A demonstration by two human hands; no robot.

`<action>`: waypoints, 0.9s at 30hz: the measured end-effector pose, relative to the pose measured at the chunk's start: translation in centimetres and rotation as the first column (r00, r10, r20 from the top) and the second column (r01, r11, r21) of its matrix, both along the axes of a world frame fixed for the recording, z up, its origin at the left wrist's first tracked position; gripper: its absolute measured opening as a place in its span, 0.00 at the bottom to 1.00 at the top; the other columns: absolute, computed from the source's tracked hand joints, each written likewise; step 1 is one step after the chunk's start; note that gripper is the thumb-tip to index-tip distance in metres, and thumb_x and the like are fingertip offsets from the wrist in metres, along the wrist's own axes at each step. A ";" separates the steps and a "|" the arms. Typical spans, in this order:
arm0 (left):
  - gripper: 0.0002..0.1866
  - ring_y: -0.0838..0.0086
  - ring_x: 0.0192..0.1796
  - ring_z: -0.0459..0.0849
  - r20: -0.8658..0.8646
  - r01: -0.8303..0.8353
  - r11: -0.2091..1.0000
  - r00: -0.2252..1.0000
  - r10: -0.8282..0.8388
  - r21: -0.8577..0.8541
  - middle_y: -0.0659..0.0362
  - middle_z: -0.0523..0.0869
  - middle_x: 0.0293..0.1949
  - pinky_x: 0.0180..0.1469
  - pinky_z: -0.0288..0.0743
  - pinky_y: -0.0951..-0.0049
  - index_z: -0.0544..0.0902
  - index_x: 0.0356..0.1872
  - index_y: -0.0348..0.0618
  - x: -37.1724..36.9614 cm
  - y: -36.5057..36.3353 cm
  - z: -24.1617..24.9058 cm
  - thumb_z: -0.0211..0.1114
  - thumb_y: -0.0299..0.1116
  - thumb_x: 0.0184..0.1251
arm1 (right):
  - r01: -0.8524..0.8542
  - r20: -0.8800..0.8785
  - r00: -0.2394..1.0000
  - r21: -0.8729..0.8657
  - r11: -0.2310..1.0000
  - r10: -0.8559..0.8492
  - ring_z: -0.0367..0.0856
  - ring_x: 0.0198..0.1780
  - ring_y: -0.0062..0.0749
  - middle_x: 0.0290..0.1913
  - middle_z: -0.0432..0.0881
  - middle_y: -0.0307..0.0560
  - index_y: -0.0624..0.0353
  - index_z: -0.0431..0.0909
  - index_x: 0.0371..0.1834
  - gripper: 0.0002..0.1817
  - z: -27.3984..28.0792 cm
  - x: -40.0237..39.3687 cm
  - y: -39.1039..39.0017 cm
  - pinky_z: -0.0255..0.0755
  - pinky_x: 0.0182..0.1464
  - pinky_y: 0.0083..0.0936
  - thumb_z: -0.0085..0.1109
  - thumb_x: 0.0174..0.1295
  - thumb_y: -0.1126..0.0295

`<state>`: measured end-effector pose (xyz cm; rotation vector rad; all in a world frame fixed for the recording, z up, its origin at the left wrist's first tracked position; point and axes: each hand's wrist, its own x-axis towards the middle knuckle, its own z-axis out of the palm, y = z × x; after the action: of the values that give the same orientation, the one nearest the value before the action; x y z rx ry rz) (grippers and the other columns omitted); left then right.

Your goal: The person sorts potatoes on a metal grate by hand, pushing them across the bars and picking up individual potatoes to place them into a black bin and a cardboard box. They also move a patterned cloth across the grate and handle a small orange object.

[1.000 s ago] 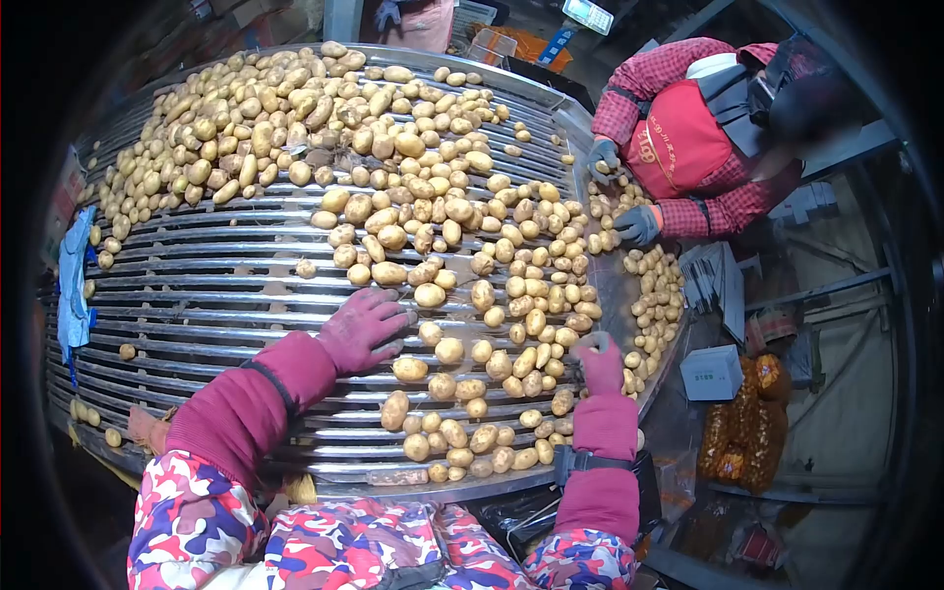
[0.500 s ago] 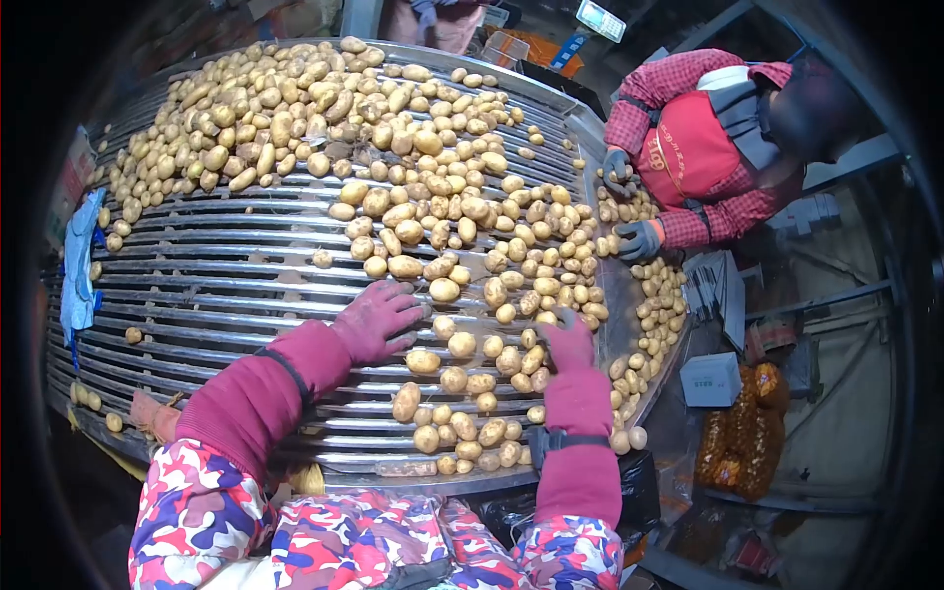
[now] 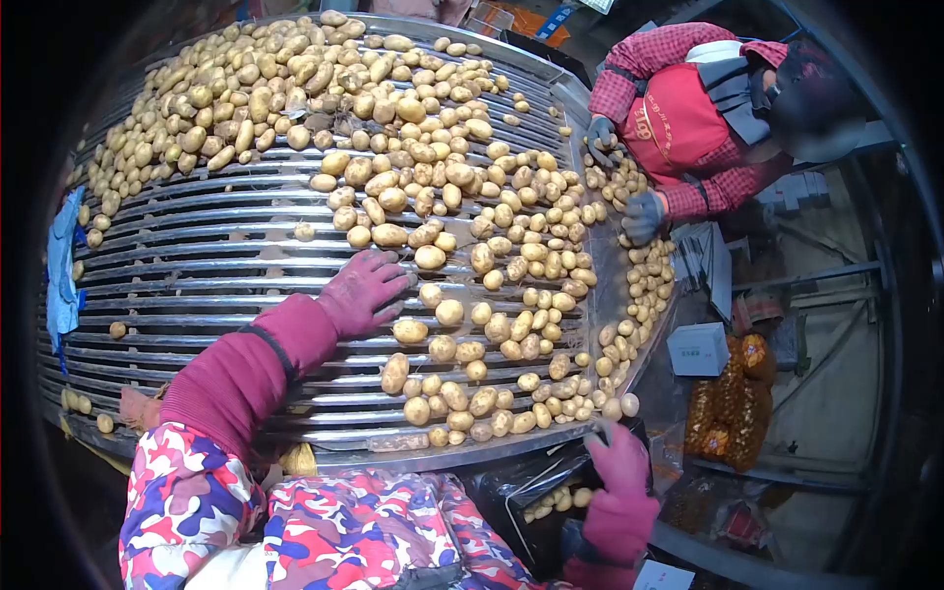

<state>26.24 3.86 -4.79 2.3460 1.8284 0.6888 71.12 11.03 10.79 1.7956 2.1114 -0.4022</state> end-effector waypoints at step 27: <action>0.26 0.57 0.68 0.71 -0.026 -0.039 0.997 0.999 0.037 -0.061 0.55 0.79 0.57 0.71 0.61 0.50 0.78 0.61 0.47 -0.3 0.1 -1.0 0.64 0.47 0.65 | -0.379 -0.639 -0.214 -0.643 0.665 -0.739 0.80 0.63 0.51 0.68 0.71 0.62 0.62 0.59 0.76 0.37 -11.0 -16.5 6.4 0.87 0.50 0.39 0.59 0.64 0.65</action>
<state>25.98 3.99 -5.74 2.2975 1.8808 0.6011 54.65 17.47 -0.18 1.0814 1.3069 -3.2743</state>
